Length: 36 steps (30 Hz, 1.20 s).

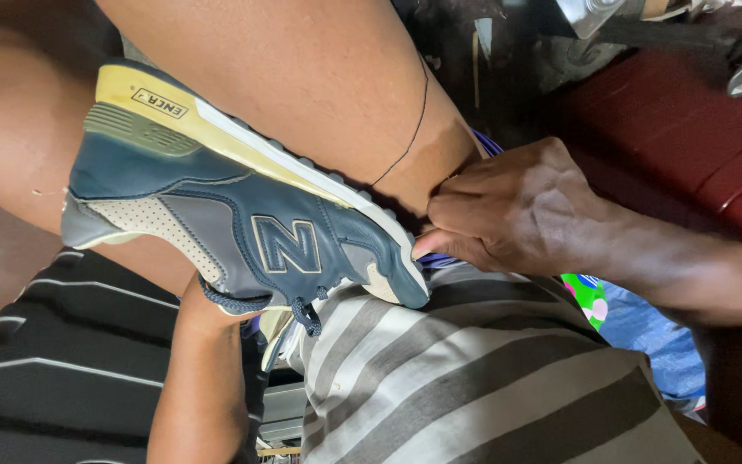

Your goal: The person sits on the floor and sews a blue and white sneaker using a needle and thread. They repeatedly pass the needle through the shoe's upper material, pulling the thread tight to secure the stitching.

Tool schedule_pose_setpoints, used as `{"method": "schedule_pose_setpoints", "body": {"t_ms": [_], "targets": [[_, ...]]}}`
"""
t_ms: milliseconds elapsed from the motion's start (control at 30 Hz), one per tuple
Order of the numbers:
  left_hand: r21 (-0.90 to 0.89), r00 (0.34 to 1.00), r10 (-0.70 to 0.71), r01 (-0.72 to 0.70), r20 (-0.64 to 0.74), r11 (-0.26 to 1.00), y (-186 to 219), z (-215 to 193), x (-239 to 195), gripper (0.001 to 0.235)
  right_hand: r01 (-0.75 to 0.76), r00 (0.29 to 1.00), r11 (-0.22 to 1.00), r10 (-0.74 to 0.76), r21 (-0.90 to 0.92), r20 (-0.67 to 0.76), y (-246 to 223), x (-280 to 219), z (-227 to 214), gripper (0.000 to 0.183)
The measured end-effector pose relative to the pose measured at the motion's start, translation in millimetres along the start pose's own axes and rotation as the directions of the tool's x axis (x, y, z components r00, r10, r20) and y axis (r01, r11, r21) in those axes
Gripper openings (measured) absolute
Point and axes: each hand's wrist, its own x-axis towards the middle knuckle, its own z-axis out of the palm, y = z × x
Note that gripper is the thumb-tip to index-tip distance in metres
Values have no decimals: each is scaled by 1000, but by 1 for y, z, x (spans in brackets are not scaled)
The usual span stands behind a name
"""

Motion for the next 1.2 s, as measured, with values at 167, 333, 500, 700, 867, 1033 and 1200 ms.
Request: {"method": "schedule_pose_setpoints", "body": {"t_ms": [167, 333, 500, 700, 867, 1033, 1200], "targets": [[22, 1000, 5, -5, -11, 1000, 0, 1, -3, 19, -150, 989, 988, 150, -36, -6, 8, -5, 7, 61], [82, 999, 22, -18, -42, 996, 7, 7, -14, 17, -31, 990, 998, 38, 59, -133, 19, -13, 3, 53], [359, 990, 108, -68, -91, 931, 53, 15, -16, 14, -168, 982, 986, 166, -15, -95, 36, -30, -9, 58], [214, 652, 138, 37, -746, 976, 130, 35, -49, 20, -151, 977, 982, 165, 112, -135, 39, -35, -7, 57], [658, 952, 299, -187, -62, 730, 182, 44, -53, 22, -69, 987, 977, 97, 204, -130, 29, -26, -7, 53], [793, 865, 492, -366, 97, 487, 189, 120, 1, 28, -63, 987, 968, 97, 241, -129, 24, -25, -13, 39], [592, 895, 439, -392, 71, 704, 178, 112, 10, 15, 74, 997, 926, -58, 371, -54, 23, -19, -7, 36]]}}
